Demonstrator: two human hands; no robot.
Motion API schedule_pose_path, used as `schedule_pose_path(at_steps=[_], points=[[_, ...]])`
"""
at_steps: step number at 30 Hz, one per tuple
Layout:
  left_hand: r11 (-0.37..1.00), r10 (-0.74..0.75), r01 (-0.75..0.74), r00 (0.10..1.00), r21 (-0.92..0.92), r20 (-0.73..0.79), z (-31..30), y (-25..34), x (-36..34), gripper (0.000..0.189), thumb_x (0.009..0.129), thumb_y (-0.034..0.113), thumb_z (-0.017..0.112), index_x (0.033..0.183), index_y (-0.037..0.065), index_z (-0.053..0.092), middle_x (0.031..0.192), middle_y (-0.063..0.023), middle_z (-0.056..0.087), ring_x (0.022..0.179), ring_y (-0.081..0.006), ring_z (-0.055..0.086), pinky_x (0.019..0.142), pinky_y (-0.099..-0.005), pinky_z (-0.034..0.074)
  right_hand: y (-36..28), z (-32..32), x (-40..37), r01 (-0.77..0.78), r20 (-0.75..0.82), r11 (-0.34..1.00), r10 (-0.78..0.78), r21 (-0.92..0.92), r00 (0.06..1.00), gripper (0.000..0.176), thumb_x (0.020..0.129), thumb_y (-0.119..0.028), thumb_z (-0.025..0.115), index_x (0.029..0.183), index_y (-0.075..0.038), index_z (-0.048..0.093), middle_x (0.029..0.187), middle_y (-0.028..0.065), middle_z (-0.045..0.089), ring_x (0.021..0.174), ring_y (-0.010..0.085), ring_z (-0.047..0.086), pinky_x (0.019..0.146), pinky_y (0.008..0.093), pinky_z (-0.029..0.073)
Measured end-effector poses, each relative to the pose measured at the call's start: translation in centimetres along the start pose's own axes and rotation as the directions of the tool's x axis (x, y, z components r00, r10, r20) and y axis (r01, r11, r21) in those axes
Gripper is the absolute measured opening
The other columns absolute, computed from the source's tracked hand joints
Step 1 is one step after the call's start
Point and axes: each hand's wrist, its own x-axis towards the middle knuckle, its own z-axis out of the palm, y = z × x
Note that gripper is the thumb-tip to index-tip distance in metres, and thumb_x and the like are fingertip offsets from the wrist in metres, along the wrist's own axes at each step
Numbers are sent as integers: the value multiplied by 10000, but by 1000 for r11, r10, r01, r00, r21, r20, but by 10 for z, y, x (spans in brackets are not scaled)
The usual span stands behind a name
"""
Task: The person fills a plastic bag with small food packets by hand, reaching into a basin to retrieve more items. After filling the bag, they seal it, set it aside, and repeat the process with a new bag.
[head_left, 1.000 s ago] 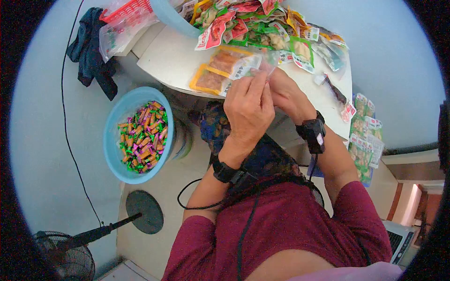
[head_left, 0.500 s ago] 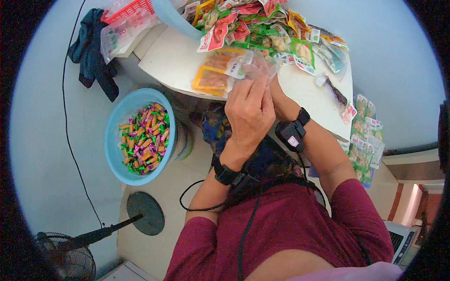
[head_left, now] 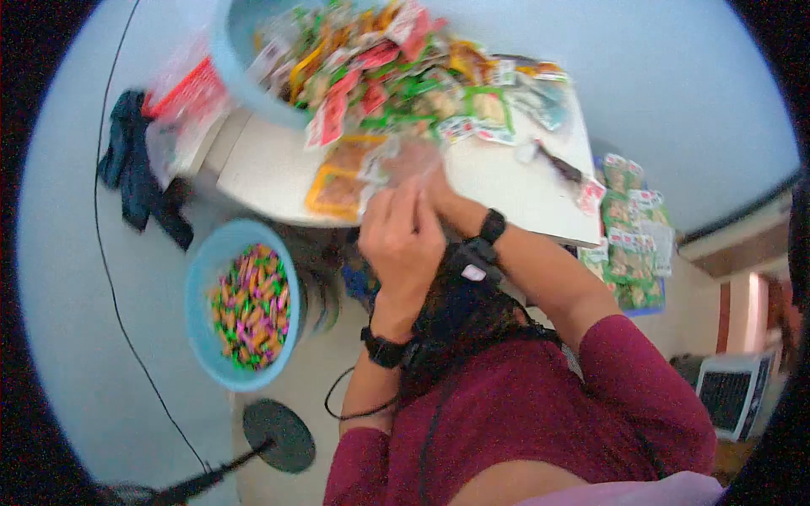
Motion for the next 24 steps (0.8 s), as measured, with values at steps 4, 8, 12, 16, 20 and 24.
schedule_pose_path(at_steps=[4,8,12,16,20,24], points=[[999,-32,32,999,-18,21,2,1,0,189,784,-10,656,970,16,677,856,-122,658,746,-272,629,667,-348,510,-17,-48,6,-422,321,744,288,518,902,167,842,-178,594,808,-18,623,740,126,611,681,265,598,566,417,451],[1000,-26,26,1000,0,0,1,1,1,195,787,-15,649,978,13,675,829,-119,651,694,-246,622,628,-337,501,-19,-73,-4,-476,329,583,346,658,879,143,852,-94,579,946,11,600,802,72,634,736,140,604,584,323,490],[999,-32,32,999,6,8,2,1,1,199,791,-14,642,985,18,674,780,-112,632,632,-225,600,587,-333,483,-13,-136,-1,-696,649,210,257,686,717,210,860,-123,593,1001,31,620,845,95,662,720,144,656,606,279,554],[998,-58,58,998,18,27,2,3,0,201,796,-10,637,991,20,672,751,-104,615,610,-220,582,570,-325,469,22,-185,30,-710,659,356,272,608,701,237,870,-160,602,987,41,648,828,111,684,610,157,672,486,254,534],[998,-61,60,998,17,16,4,5,0,200,795,-3,640,991,22,670,735,-98,603,611,-217,576,572,-324,467,84,-184,69,-627,451,548,436,554,779,217,872,-147,597,1001,15,662,827,98,687,604,130,657,480,234,521],[997,-70,69,997,40,30,4,6,3,198,794,0,643,989,22,669,731,-96,596,618,-216,576,579,-325,468,135,-150,94,-465,221,814,411,349,885,244,812,-210,641,887,21,671,738,132,679,609,255,673,567,370,563]])
